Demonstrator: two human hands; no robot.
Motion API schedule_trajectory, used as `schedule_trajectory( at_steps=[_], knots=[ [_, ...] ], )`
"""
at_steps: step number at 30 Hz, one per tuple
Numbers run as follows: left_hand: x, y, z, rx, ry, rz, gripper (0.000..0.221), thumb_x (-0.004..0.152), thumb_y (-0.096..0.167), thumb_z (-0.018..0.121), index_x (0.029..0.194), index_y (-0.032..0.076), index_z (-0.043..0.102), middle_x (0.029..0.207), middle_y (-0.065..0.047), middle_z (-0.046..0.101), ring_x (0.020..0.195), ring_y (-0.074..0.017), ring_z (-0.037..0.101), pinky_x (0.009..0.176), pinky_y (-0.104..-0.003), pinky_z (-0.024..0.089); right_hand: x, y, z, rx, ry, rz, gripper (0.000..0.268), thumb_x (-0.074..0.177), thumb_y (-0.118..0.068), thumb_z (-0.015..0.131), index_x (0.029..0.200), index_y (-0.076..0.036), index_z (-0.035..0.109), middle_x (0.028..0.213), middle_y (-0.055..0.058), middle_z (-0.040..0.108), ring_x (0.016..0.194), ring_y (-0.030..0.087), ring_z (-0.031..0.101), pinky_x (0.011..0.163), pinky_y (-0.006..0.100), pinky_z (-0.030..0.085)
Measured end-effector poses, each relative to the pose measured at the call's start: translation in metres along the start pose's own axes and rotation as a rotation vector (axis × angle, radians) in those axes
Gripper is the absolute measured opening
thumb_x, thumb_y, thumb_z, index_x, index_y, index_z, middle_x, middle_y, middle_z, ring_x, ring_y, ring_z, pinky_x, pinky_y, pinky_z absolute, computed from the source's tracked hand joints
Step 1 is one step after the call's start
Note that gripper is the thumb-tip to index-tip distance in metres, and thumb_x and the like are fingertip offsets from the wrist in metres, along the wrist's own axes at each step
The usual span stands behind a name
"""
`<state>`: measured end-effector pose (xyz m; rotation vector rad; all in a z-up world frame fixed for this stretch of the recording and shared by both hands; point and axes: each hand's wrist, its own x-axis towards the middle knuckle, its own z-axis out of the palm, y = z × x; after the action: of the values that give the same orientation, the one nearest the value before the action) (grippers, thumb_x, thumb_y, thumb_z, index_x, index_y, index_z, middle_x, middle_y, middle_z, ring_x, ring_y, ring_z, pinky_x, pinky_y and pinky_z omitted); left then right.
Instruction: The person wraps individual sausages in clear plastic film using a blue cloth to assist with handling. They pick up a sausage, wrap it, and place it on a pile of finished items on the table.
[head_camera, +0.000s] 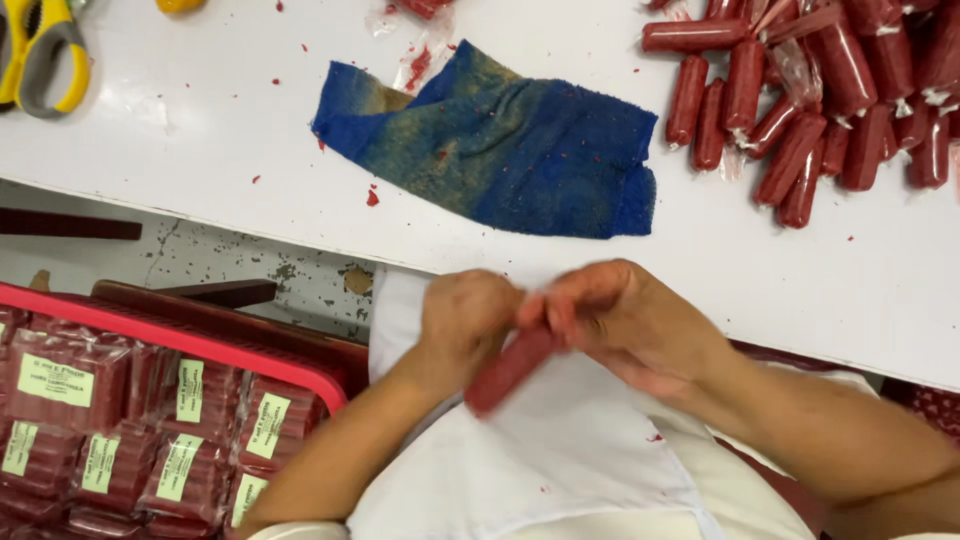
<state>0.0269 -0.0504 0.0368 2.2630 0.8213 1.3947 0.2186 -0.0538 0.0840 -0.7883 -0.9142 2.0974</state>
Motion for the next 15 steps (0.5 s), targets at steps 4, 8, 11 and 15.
schedule_trajectory(
  at_steps=[4, 8, 11, 15],
  knots=[
    [-0.021, -0.03, 0.052, -0.629, 0.099, -0.803, 0.026, 0.095, 0.035, 0.064, 0.075, 0.018, 0.065, 0.056, 0.0, 0.059, 0.05, -0.0168, 0.059, 0.052, -0.025, 0.049, 0.048, 0.03, -0.004, 0.159, 0.366, -0.19, 0.009, 0.086, -0.009, 0.075, 0.09, -0.003, 0.071, 0.104, 0.017, 0.074, 0.057, 0.025, 0.066, 0.054, 0.034, 0.054],
    [-0.012, -0.064, 0.085, -0.798, 0.479, -0.845, 0.027, 0.1, 0.02, 0.063, 0.076, 0.006, 0.067, 0.049, -0.011, 0.059, 0.037, -0.0176, 0.055, 0.038, -0.025, 0.044, 0.081, 0.028, -0.004, -0.191, 0.505, -0.532, 0.006, 0.09, -0.012, 0.076, 0.093, -0.008, 0.073, 0.106, 0.013, 0.076, 0.058, 0.022, 0.06, 0.056, 0.031, 0.05],
    [0.023, -0.065, 0.04, -0.209, 0.32, -0.529, 0.014, 0.093, 0.018, 0.073, 0.08, 0.014, 0.073, 0.055, -0.005, 0.063, 0.041, -0.0173, 0.059, 0.04, -0.025, 0.046, 0.095, 0.012, -0.013, -0.789, 0.607, -0.882, 0.006, 0.092, -0.017, 0.078, 0.093, -0.012, 0.079, 0.103, 0.004, 0.077, 0.089, 0.017, 0.055, 0.087, 0.027, 0.045],
    [0.024, -0.075, 0.046, -0.441, 0.301, -0.619, 0.017, 0.095, 0.015, 0.068, 0.079, 0.011, 0.071, 0.053, -0.006, 0.063, 0.04, -0.0143, 0.058, 0.041, -0.024, 0.048, 0.095, 0.005, -0.029, -0.791, 0.507, -0.85, 0.006, 0.091, -0.017, 0.079, 0.092, -0.01, 0.079, 0.102, 0.006, 0.077, 0.09, 0.019, 0.058, 0.087, 0.028, 0.047]
  ],
)
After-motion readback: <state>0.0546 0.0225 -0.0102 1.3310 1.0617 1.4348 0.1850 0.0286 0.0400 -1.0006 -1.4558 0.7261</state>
